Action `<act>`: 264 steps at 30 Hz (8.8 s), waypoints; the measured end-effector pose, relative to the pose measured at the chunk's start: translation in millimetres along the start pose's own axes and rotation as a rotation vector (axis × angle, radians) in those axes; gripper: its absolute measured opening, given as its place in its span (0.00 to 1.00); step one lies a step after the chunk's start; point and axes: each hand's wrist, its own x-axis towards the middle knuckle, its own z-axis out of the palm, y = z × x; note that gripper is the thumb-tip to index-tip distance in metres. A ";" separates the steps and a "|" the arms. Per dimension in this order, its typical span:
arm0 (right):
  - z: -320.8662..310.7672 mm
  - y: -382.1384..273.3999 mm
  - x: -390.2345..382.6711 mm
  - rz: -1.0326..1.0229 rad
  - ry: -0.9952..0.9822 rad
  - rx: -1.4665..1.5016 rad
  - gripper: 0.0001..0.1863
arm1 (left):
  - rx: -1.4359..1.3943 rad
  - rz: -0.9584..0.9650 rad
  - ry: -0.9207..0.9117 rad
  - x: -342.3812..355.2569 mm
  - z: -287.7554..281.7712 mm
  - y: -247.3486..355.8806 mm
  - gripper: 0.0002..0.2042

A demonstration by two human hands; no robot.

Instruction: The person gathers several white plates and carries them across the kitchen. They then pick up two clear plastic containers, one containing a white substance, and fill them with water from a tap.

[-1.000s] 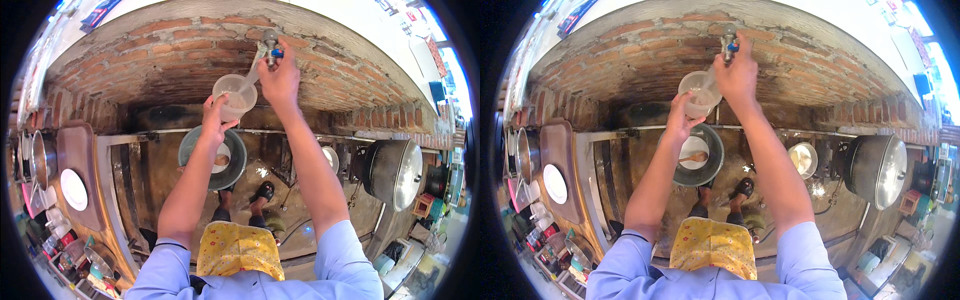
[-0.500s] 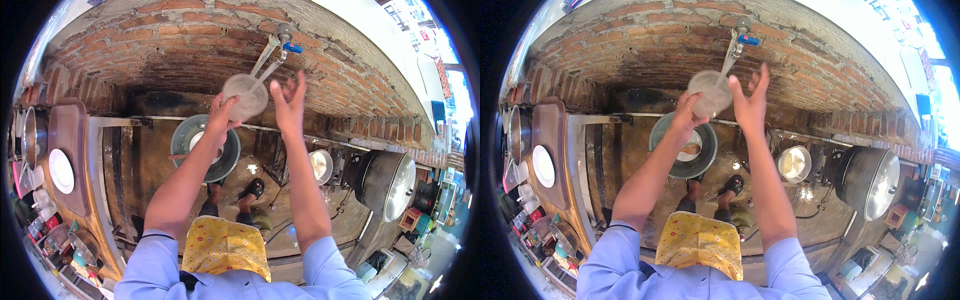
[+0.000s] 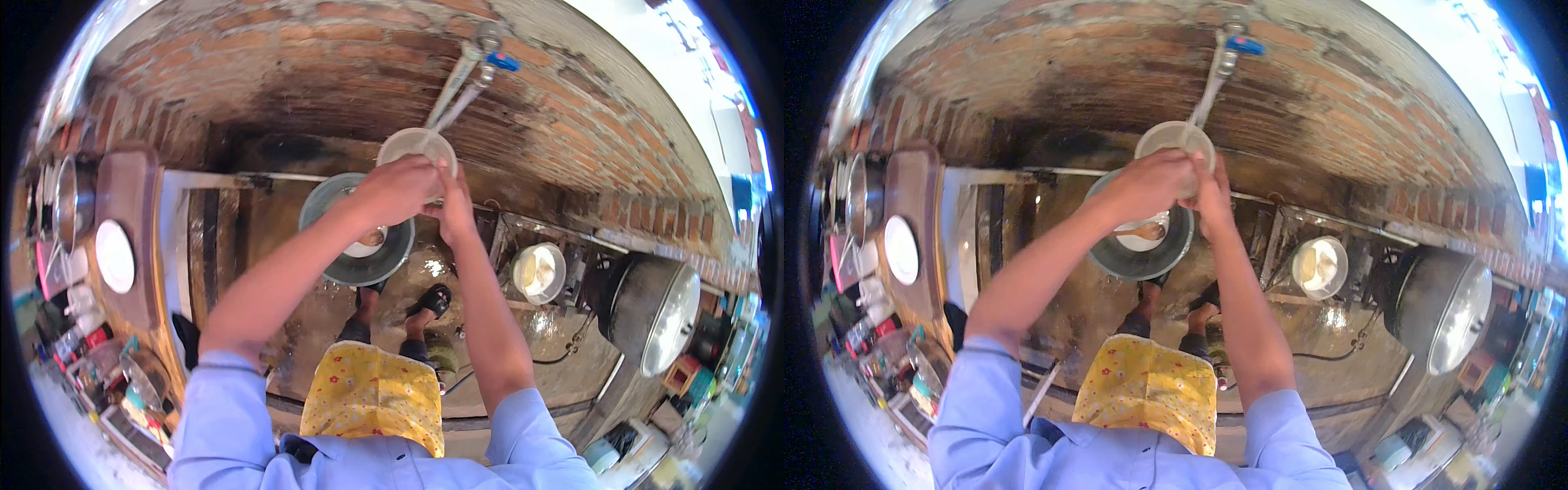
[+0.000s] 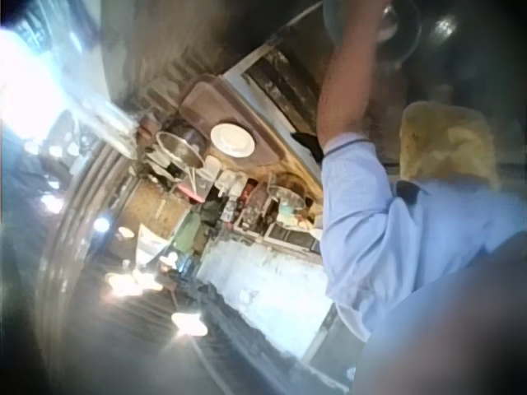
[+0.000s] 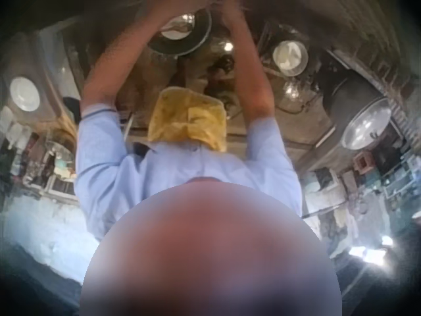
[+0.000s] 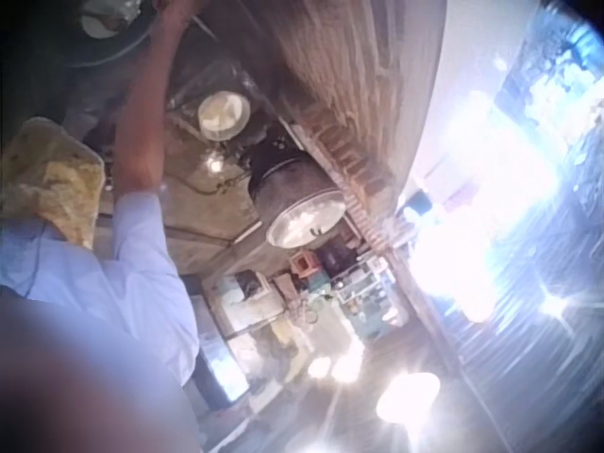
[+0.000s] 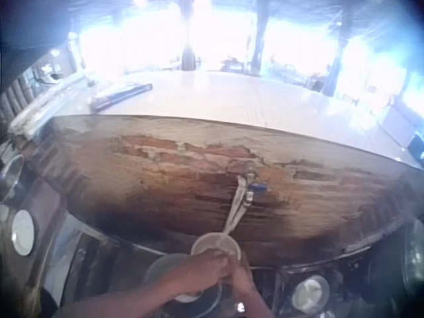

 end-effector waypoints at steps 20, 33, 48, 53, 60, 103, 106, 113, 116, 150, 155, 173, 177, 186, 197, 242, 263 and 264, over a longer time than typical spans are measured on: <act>21.1 43.2 18.4 0.007 -0.059 0.159 0.26 | -0.438 -0.484 -0.583 8.4 69.0 -24.2 0.21; 26.1 6.3 7.3 0.035 -0.201 -0.159 0.29 | 0.081 -0.325 -0.164 -6.4 55.6 -36.8 0.19; 15.2 45.6 27.7 0.024 -0.103 0.026 0.30 | -0.200 -0.519 -0.725 1.8 9.7 -1.5 0.20; 19.2 38.7 21.1 0.120 -0.045 0.073 0.31 | -0.067 -0.515 -0.667 -2.2 0.2 10.2 0.17; 17.3 -5.4 21.0 0.139 -0.237 0.331 0.35 | 0.200 -0.139 -0.551 -9.1 -34.9 32.6 0.10; -317.2 182.6 -315.4 0.347 0.662 0.136 0.29 | -2.333 -1.247 0.715 -29.1 68.8 -31.8 0.13; -318.2 201.6 -333.2 0.339 0.640 0.135 0.28 | -1.855 -1.291 0.464 -35.3 60.1 -13.7 0.13; -319.0 204.4 -349.9 0.098 0.796 0.202 0.14 | 0.051 -0.514 -0.122 30.3 -29.7 28.2 0.11; -319.9 215.3 -364.7 0.109 0.849 0.221 0.14 | 0.225 -0.275 -0.118 58.7 -78.7 42.3 0.11; -329.6 346.0 -476.1 0.370 1.039 0.670 0.20 | 0.082 -0.105 -0.014 27.1 -44.4 45.1 0.03; -315.9 361.4 -474.1 0.534 1.117 0.590 0.22 | -0.302 -0.282 -0.125 16.9 -17.9 37.2 0.04; -243.4 122.5 -325.9 -0.025 0.565 0.533 0.27 | -1.286 -0.821 -0.236 5.5 54.0 163.8 0.08; -226.4 79.6 -303.5 0.178 0.400 0.519 0.50 | -0.441 -0.185 -0.436 -36.9 91.0 240.4 0.05; -287.4 204.8 -295.4 0.407 0.555 0.875 0.31 | -0.375 0.286 -0.604 -44.4 190.3 348.9 0.08; -371.2 331.5 -388.8 0.475 0.915 0.798 0.35 | 0.589 0.291 -0.922 124.5 451.0 253.4 0.23; -80.4 -35.1 -277.4 -0.364 0.306 0.069 0.25 | -0.132 -0.138 -0.357 -19.9 1.0 259.7 0.12; -53.1 -61.6 -260.2 -0.148 0.264 0.153 0.32 | -1.063 -0.689 -0.333 -15.9 -38.1 233.5 0.19; -60.7 -63.6 -259.3 -0.153 0.308 0.074 0.33 | -0.893 -0.486 -0.398 -16.4 -43.5 237.3 0.19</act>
